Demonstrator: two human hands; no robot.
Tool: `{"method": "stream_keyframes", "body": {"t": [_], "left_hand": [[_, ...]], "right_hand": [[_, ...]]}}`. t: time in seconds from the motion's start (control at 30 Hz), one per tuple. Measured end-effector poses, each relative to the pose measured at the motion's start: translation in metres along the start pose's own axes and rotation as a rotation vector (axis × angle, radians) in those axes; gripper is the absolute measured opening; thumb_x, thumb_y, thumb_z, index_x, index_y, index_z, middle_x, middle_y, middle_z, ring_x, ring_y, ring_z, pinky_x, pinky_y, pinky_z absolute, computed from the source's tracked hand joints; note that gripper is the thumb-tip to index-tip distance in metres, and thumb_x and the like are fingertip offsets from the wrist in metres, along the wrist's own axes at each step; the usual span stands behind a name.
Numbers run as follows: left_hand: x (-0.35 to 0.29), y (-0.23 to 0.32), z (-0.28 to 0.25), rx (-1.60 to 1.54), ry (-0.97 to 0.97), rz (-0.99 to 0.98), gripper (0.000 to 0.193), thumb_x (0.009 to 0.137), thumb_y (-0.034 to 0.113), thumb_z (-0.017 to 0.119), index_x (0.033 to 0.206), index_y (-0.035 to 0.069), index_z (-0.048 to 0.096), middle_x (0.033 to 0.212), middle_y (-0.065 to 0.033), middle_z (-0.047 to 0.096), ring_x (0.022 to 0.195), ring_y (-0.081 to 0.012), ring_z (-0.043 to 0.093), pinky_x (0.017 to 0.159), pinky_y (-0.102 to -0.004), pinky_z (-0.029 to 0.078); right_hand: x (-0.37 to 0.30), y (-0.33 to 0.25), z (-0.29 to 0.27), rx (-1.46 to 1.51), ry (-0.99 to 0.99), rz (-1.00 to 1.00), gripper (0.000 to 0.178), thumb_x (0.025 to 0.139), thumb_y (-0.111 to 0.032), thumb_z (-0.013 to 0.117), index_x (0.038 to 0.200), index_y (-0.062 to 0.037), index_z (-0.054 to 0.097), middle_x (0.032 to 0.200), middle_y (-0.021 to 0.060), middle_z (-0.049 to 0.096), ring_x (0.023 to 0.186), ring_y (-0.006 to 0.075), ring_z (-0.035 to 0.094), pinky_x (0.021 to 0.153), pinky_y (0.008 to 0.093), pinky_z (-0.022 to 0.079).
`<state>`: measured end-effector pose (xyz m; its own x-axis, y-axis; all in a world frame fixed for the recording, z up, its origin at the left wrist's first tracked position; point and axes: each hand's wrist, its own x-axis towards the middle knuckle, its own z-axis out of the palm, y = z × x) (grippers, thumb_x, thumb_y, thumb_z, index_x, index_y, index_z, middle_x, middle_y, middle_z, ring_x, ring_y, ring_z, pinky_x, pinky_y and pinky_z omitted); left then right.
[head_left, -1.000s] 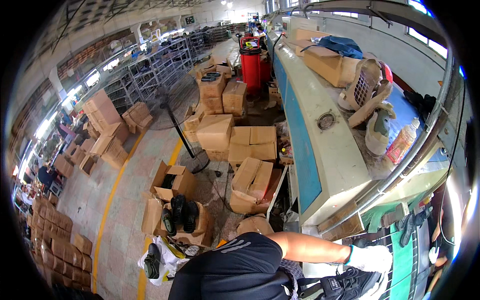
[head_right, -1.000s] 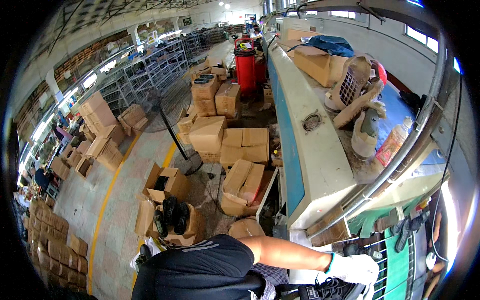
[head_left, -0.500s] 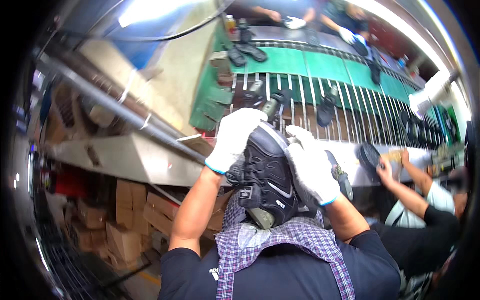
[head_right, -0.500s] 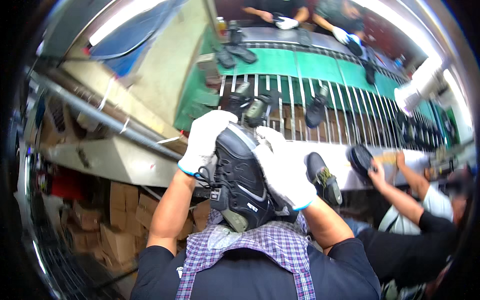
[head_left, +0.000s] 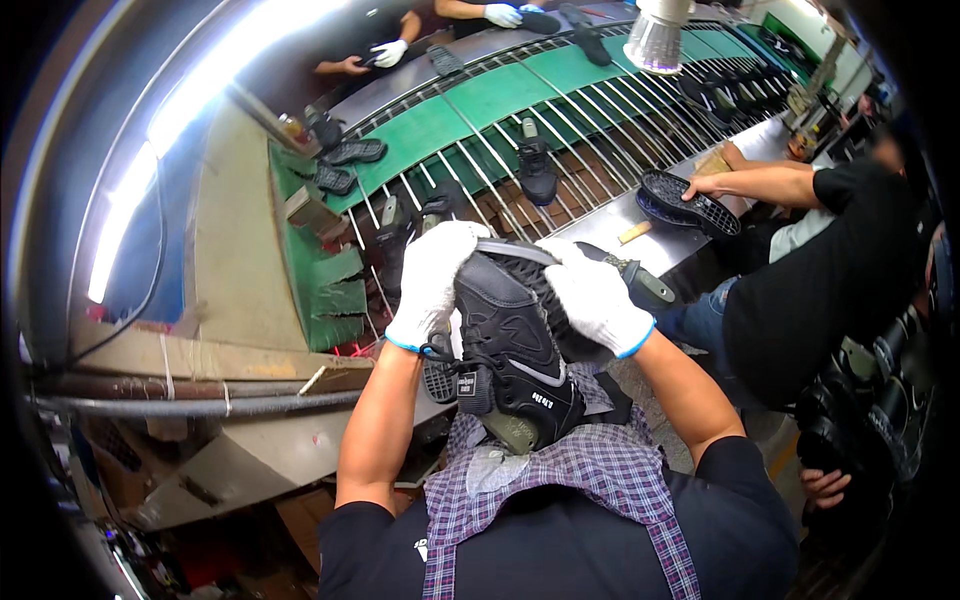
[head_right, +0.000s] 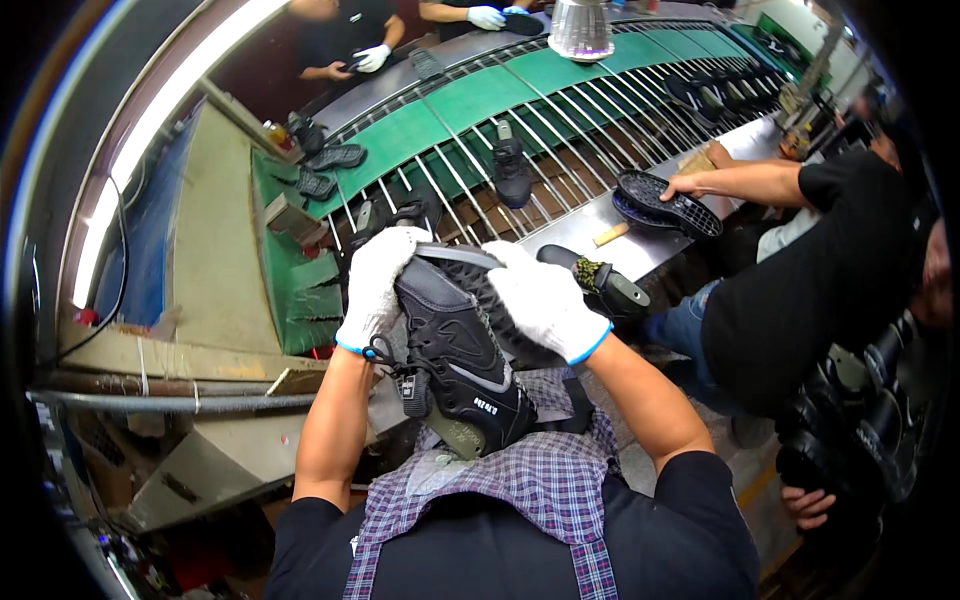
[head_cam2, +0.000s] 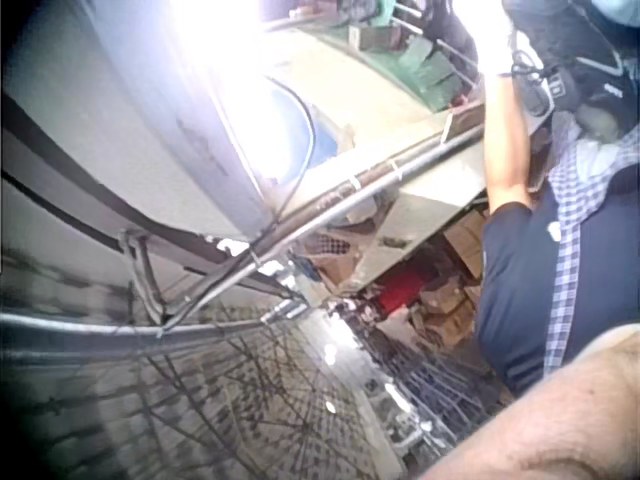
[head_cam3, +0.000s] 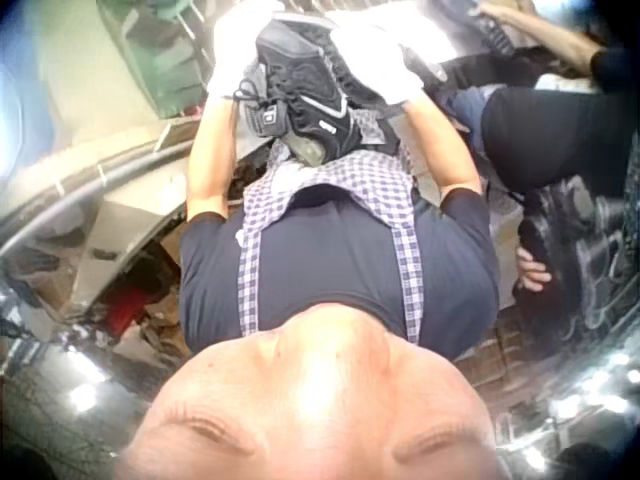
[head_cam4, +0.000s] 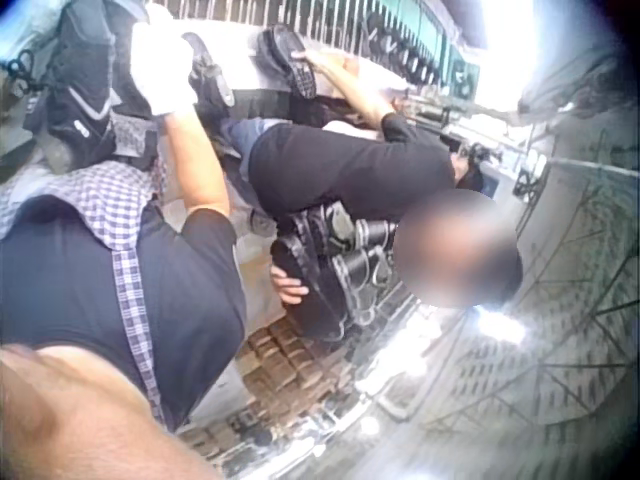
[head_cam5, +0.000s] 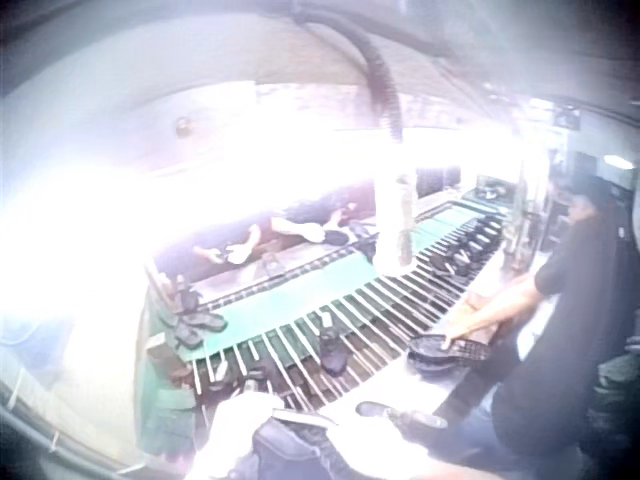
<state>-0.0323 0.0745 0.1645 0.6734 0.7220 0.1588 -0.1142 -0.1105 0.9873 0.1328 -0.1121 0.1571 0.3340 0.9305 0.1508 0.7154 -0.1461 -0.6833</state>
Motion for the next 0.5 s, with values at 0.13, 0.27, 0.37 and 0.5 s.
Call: {"method": "stream_keyframes", "body": {"t": [0.13, 0.27, 0.37, 0.5], "left_hand": [[0.015, -0.011, 0.007, 0.018, -0.097, -0.008, 0.019, 0.096, 0.011, 0.065, 0.1, -0.003, 0.077, 0.1, -0.0092, 0.076, 0.092, -0.0177, 0.069, 0.089, -0.0315, 0.052], [0.018, -0.017, 0.015, 0.02, -0.111, 0.007, 0.02, 0.096, 0.014, 0.066, 0.1, -0.003, 0.076, 0.098, -0.0085, 0.075, 0.092, -0.0175, 0.069, 0.088, -0.0314, 0.052], [0.021, -0.022, 0.011, -0.021, -0.13, -0.012, 0.02, 0.097, 0.014, 0.067, 0.102, -0.003, 0.076, 0.099, -0.0083, 0.076, 0.092, -0.0173, 0.069, 0.088, -0.0308, 0.052], [0.02, -0.021, 0.002, -0.033, -0.109, 0.02, 0.02, 0.097, 0.014, 0.067, 0.103, -0.003, 0.075, 0.099, -0.0088, 0.075, 0.092, -0.0178, 0.069, 0.088, -0.0309, 0.052]], "right_hand": [[-0.023, -0.031, -0.013, -0.015, 0.052, 0.057, 0.042, 0.103, -0.032, 0.059, 0.136, -0.0049, 0.06, 0.11, 0.0221, 0.073, 0.091, 0.0404, 0.074, 0.083, 0.0484, 0.059], [-0.031, -0.031, -0.013, -0.085, 0.11, 0.005, 0.046, 0.102, -0.032, 0.062, 0.138, -0.0024, 0.06, 0.107, 0.0231, 0.073, 0.087, 0.0399, 0.074, 0.079, 0.0475, 0.06], [-0.031, -0.029, -0.012, -0.089, 0.075, 0.002, 0.05, 0.101, -0.032, 0.063, 0.141, -0.0032, 0.058, 0.105, 0.0233, 0.073, 0.082, 0.0404, 0.074, 0.076, 0.0476, 0.06], [-0.028, -0.043, -0.025, -0.045, -0.053, 0.028, 0.056, 0.096, -0.027, 0.065, 0.146, -0.0031, 0.055, 0.108, 0.0234, 0.072, 0.085, 0.0397, 0.074, 0.078, 0.0477, 0.06]]}}
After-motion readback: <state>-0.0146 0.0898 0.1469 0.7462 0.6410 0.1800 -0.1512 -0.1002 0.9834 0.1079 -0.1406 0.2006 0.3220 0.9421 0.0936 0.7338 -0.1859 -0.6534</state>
